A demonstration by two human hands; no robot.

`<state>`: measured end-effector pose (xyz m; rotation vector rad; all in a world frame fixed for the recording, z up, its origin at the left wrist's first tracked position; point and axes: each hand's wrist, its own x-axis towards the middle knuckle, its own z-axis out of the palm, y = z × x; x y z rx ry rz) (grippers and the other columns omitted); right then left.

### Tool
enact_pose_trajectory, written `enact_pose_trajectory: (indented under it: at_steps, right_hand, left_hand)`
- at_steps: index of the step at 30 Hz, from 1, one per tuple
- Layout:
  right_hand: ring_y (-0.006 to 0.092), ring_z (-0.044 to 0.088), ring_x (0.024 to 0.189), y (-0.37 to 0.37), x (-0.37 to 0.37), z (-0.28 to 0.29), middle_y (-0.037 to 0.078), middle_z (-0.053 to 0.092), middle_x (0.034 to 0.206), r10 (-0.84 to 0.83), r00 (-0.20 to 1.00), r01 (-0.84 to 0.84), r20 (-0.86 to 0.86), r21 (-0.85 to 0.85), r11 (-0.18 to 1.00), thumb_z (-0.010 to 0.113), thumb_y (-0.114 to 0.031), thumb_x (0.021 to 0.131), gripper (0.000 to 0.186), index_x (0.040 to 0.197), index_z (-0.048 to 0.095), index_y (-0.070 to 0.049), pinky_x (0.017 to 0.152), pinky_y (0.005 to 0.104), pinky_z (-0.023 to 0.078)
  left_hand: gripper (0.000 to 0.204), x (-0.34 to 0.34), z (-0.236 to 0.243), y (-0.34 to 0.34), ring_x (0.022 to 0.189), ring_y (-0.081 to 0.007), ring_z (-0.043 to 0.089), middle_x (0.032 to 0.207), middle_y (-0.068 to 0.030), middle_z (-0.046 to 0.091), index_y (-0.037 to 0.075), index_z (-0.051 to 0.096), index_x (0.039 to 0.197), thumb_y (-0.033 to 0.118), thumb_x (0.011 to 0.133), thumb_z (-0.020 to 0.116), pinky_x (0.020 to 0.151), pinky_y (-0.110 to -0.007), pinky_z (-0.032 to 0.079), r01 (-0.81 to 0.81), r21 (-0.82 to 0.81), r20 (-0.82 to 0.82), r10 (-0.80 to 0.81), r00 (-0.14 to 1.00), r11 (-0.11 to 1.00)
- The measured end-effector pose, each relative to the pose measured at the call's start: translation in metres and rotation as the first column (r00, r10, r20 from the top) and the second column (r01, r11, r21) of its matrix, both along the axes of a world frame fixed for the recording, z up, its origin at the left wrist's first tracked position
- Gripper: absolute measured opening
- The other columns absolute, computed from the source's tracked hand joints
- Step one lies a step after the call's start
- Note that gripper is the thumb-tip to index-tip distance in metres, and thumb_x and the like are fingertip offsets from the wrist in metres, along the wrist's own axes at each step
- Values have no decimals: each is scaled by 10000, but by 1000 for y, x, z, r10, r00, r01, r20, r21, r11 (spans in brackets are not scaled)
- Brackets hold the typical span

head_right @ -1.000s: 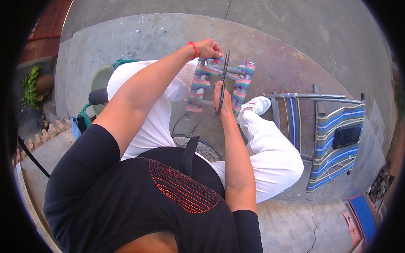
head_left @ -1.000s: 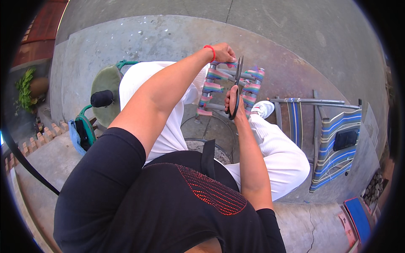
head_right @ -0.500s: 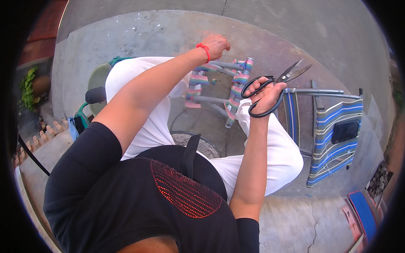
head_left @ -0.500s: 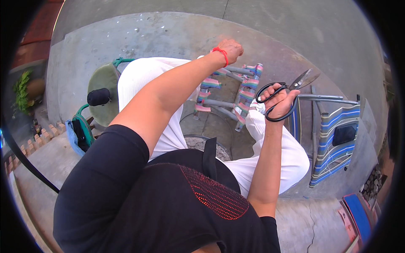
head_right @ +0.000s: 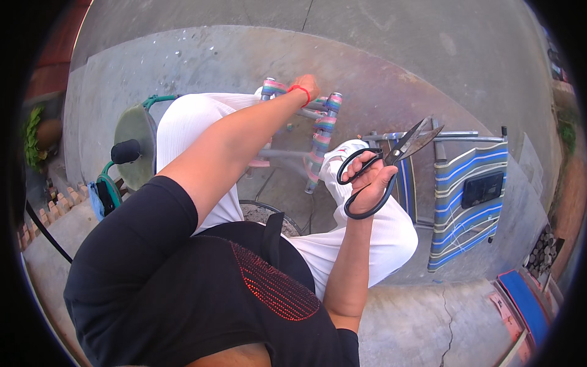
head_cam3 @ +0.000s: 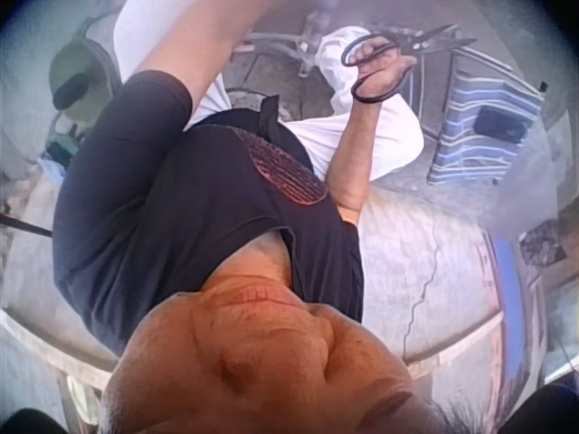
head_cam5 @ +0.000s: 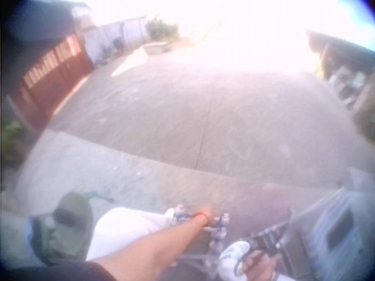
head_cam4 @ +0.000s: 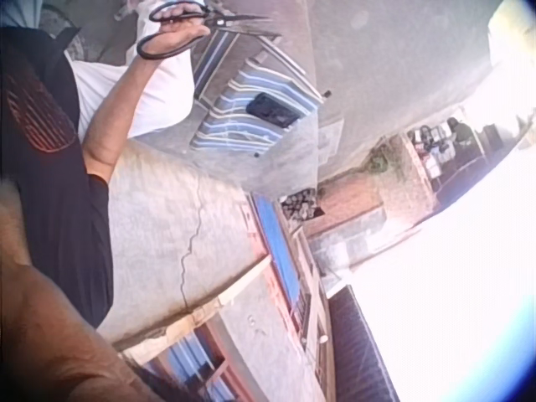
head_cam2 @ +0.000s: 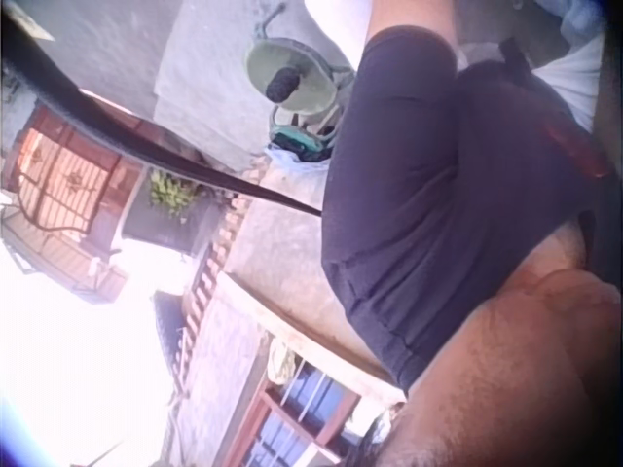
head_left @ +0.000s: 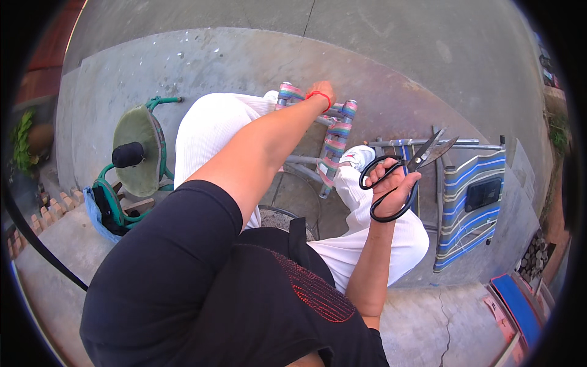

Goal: The person cuts straps off a folding chair frame with scissors and attaches a cord to the frame by hand.

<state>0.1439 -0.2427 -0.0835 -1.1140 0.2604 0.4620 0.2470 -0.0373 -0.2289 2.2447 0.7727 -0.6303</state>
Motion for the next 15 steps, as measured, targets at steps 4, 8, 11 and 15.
enact_pose_trajectory:
  at_steps: [4, 8, 11, 15]
  right_hand:
    - [154, 380, 583, 2, 1, 2, 34, 384, 665, 15, 999, -14, -38, 33, 999, 207, -701, 771, 683, 841, 414, -55, 525, 271, 352]
    - [152, 385, 586, -1, 3, 2, 29, 379, 668, 9, 1000, -9, -6, 24, 1000, 221, -696, 775, 671, 843, 413, -56, 521, 270, 355]
    - [151, 388, 584, 0, -1, -2, 29, 380, 667, -1, 1000, 1, -22, 3, 1000, 224, -692, 778, 664, 841, 411, -58, 519, 267, 358]
    - [151, 394, 580, 19, 0, -2, 30, 386, 663, 49, 999, -49, -12, 10, 999, 226, -685, 785, 653, 841, 413, -62, 514, 267, 362]
  left_hand:
    - [304, -4, -7, 13, 994, -315, 534, 1053, -199, 557, 17, 596, 996, 156, 757, 472, 834, -379, 423, 90, 4, -114, -89, 990, 996]
    - [328, 3, -3, 2, 1007, -284, 530, 1084, -162, 555, 54, 588, 1032, 232, 780, 476, 832, -389, 412, 217, -133, -252, -244, 936, 967]
    - [338, 8, -27, 3, 967, -286, 538, 1077, -134, 562, 83, 573, 1061, 276, 807, 463, 829, -360, 408, 655, -144, -193, -670, 717, 742]
    - [277, 1, -55, 32, 974, -233, 529, 1054, -78, 579, 117, 584, 1038, 247, 822, 472, 824, -446, 386, 339, -265, -82, -372, 925, 903]
